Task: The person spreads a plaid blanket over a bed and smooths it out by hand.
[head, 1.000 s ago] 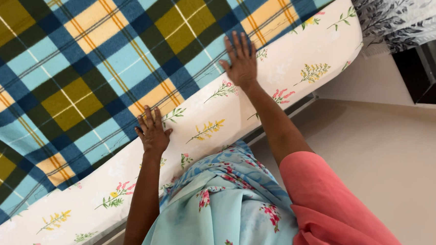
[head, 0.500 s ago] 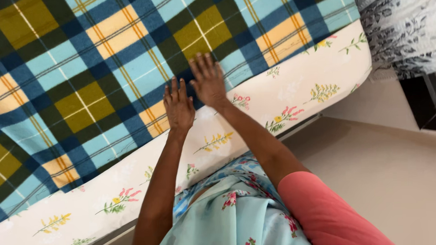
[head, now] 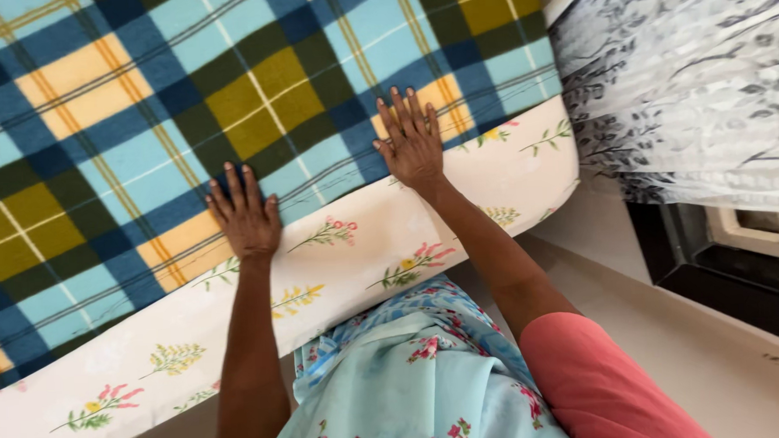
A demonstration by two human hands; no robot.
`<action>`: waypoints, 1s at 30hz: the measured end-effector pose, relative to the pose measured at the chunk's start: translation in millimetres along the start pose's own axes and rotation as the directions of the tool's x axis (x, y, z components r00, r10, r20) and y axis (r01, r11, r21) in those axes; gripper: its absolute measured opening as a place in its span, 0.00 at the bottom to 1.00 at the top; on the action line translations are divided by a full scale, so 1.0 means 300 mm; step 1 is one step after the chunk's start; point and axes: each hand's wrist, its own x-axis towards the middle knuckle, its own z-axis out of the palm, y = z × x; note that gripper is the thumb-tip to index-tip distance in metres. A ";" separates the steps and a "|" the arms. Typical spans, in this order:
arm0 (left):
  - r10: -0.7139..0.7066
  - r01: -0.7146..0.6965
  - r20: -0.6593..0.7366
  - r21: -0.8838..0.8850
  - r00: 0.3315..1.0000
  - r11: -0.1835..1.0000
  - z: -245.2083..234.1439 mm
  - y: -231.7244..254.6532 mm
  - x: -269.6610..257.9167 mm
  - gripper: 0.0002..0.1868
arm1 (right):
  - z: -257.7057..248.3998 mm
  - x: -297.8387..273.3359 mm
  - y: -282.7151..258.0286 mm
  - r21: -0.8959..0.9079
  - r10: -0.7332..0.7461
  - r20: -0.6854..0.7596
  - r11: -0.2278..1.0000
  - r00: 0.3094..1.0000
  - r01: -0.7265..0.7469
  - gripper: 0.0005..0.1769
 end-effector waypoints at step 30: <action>0.256 -0.241 0.155 -0.110 0.954 0.964 0.092 0.706 0.100 0.39 | -0.136 0.027 0.656 -0.196 0.328 -0.027 0.925 0.944 -0.327 0.43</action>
